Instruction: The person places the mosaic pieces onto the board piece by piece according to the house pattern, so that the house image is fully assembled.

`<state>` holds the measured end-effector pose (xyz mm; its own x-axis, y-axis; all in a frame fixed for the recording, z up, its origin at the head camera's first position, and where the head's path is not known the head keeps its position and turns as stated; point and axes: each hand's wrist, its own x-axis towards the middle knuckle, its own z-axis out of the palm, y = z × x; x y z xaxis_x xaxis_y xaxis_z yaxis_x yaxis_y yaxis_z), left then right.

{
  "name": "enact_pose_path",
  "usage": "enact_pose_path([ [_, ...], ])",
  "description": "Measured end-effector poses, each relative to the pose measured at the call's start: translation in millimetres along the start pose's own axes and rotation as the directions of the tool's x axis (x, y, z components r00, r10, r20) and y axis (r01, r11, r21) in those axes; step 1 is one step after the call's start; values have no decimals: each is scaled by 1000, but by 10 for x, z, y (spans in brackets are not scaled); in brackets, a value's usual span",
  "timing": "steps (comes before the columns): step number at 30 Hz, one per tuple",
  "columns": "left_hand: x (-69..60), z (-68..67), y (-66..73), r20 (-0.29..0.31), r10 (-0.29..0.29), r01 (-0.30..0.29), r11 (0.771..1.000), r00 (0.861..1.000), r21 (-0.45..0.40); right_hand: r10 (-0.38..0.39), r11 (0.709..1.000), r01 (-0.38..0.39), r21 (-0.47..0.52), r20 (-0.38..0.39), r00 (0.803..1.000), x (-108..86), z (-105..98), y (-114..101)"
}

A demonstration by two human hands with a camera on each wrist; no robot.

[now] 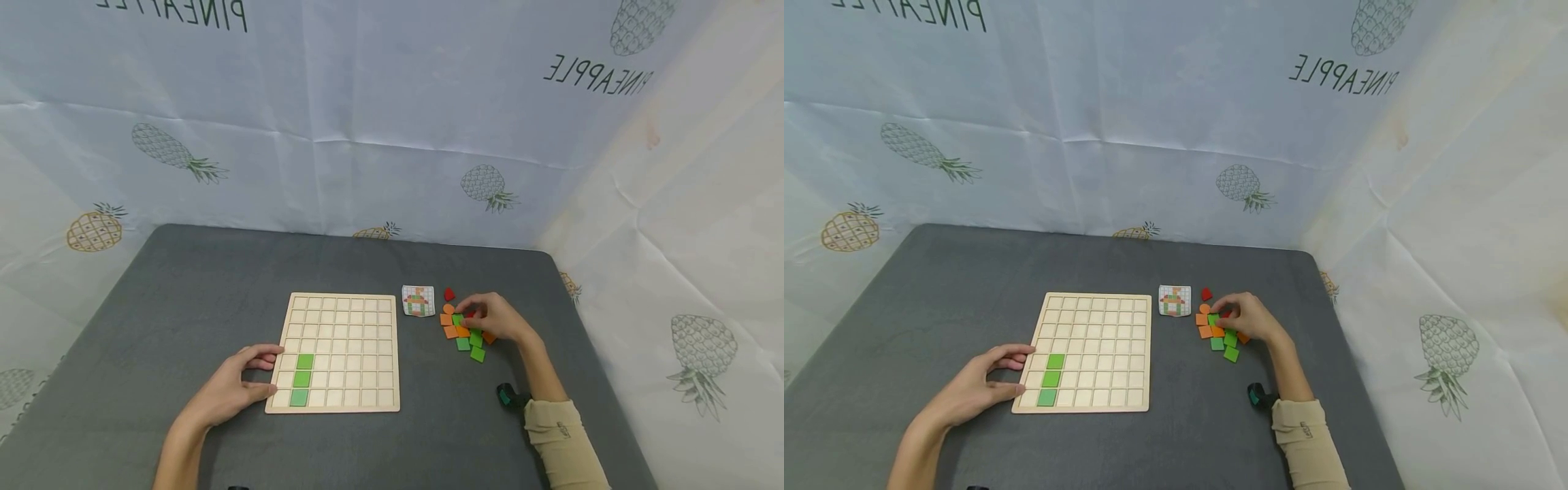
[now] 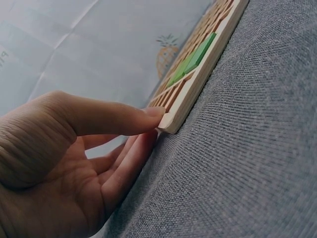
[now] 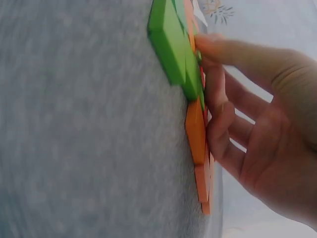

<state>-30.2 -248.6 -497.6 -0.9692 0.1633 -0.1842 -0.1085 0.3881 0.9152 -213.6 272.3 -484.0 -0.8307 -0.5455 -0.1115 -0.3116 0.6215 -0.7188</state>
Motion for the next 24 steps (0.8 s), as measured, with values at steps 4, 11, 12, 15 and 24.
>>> enact_pose_path([
  [4,0,2,5,7,-6,6,1000,1000,1,-49,999,48,23,16,999,-23,-2,47],
  [11,6,2,-2,9,-2,2,1000,1000,2,-94,995,92,35,46,995,-32,15,45],
  [12,7,2,-4,8,-1,1,1000,1000,1,-88,996,87,38,48,995,-29,22,37],
  [15,10,2,-8,7,-1,1,1000,1000,0,-80,996,78,37,50,996,-25,40,16],
  [24,8,0,-18,6,-1,1,1000,1000,-1,-72,997,73,-18,47,996,-16,89,-45],
])
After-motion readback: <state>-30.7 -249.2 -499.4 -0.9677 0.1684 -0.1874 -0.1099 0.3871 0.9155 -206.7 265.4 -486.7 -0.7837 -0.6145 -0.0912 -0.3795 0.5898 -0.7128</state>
